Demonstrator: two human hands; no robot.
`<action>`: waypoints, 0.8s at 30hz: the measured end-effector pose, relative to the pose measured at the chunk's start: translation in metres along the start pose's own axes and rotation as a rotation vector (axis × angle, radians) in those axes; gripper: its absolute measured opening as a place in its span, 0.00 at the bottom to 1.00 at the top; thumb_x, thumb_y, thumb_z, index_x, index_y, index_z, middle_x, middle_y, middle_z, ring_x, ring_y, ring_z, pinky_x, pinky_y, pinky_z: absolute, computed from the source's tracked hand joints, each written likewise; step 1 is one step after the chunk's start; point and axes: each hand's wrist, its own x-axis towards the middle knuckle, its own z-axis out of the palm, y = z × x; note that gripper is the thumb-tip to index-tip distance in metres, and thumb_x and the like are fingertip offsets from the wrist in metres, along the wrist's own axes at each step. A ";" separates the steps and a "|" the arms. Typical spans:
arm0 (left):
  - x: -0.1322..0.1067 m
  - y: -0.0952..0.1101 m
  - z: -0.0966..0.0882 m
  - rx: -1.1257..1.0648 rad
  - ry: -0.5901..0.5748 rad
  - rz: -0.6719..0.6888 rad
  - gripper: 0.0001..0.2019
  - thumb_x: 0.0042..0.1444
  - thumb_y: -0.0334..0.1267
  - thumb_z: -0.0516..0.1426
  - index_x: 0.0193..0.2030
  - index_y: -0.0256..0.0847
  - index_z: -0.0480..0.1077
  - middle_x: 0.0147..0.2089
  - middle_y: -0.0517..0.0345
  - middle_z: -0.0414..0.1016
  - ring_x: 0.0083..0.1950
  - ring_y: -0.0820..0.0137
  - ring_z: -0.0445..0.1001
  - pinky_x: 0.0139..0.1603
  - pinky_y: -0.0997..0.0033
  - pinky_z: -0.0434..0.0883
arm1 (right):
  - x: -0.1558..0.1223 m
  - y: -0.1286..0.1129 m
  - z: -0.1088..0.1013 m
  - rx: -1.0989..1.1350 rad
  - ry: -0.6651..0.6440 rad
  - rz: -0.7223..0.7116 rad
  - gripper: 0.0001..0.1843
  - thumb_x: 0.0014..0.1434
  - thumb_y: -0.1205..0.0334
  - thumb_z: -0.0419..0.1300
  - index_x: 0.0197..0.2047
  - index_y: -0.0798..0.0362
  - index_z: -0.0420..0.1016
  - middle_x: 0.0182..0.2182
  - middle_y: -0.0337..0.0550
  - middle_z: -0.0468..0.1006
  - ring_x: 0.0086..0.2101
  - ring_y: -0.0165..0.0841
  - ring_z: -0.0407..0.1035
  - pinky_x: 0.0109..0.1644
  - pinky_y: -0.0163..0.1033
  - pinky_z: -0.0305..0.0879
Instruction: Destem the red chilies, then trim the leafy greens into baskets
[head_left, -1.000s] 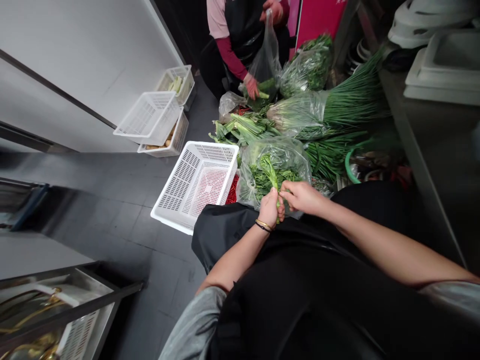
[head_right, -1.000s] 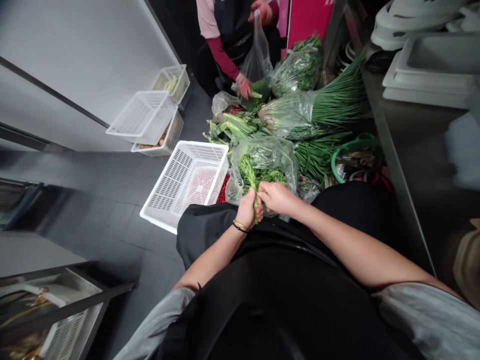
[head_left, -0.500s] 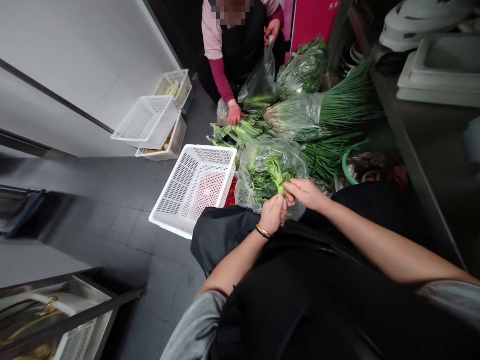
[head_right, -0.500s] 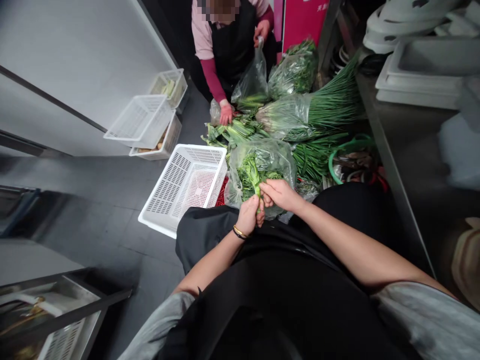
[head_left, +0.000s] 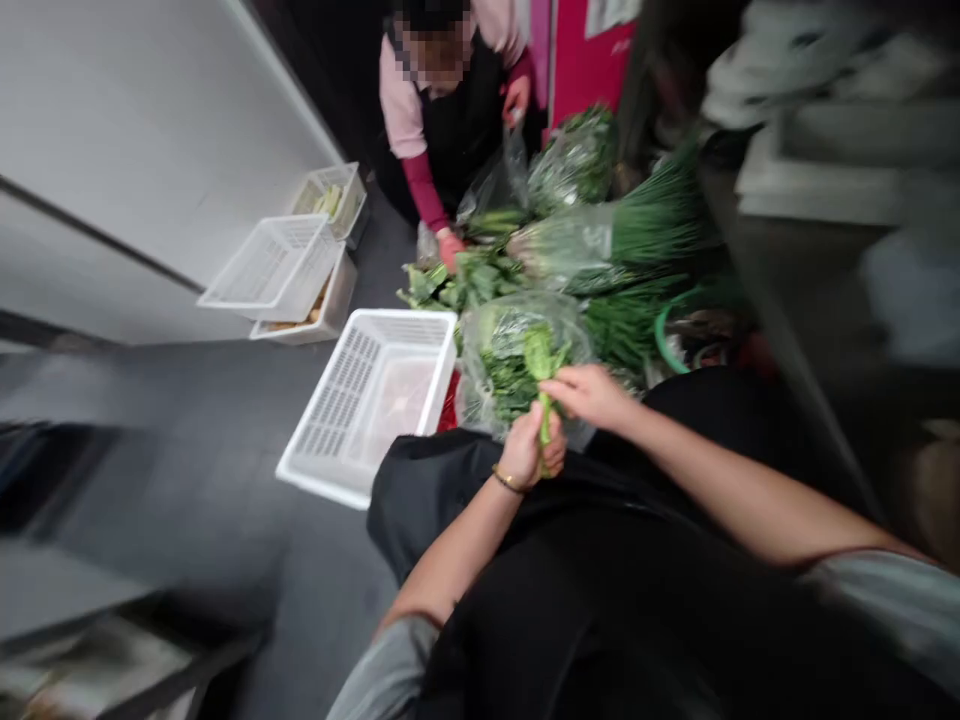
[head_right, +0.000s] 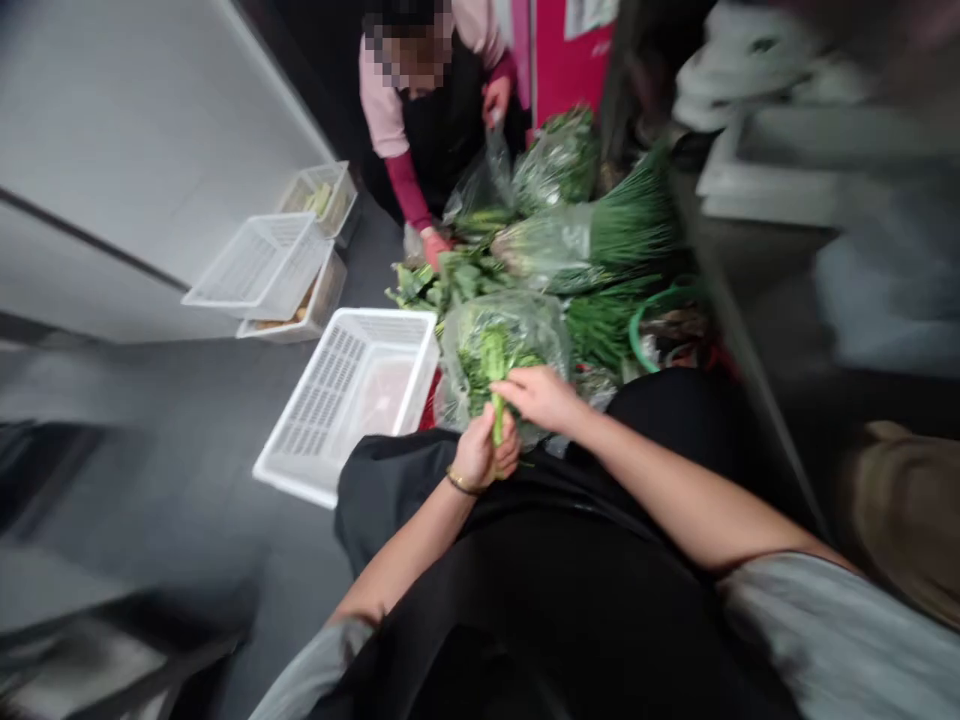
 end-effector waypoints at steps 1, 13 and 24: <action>0.001 0.000 -0.002 0.050 0.121 0.011 0.26 0.53 0.64 0.50 0.24 0.41 0.57 0.12 0.68 0.50 0.11 0.79 0.47 0.11 0.79 0.50 | -0.001 -0.009 0.002 -0.113 -0.024 -0.040 0.21 0.64 0.59 0.43 0.31 0.56 0.73 0.29 0.52 0.77 0.30 0.36 0.70 0.33 0.38 0.62; 0.012 0.023 -0.018 0.486 0.389 0.369 0.19 0.52 0.54 0.58 0.21 0.41 0.64 0.16 0.62 0.59 0.18 0.75 0.57 0.18 0.76 0.57 | 0.009 -0.023 -0.031 -0.404 -0.023 0.171 0.26 0.65 0.45 0.44 0.41 0.55 0.76 0.39 0.48 0.79 0.39 0.36 0.73 0.37 0.34 0.61; 0.019 0.034 -0.041 -0.088 0.378 0.232 0.25 0.47 0.62 0.58 0.25 0.39 0.61 0.12 0.69 0.54 0.11 0.79 0.52 0.11 0.80 0.50 | 0.063 -0.140 -0.206 -0.873 0.533 -0.002 0.23 0.66 0.61 0.42 0.47 0.75 0.66 0.45 0.66 0.71 0.47 0.46 0.68 0.44 0.47 0.63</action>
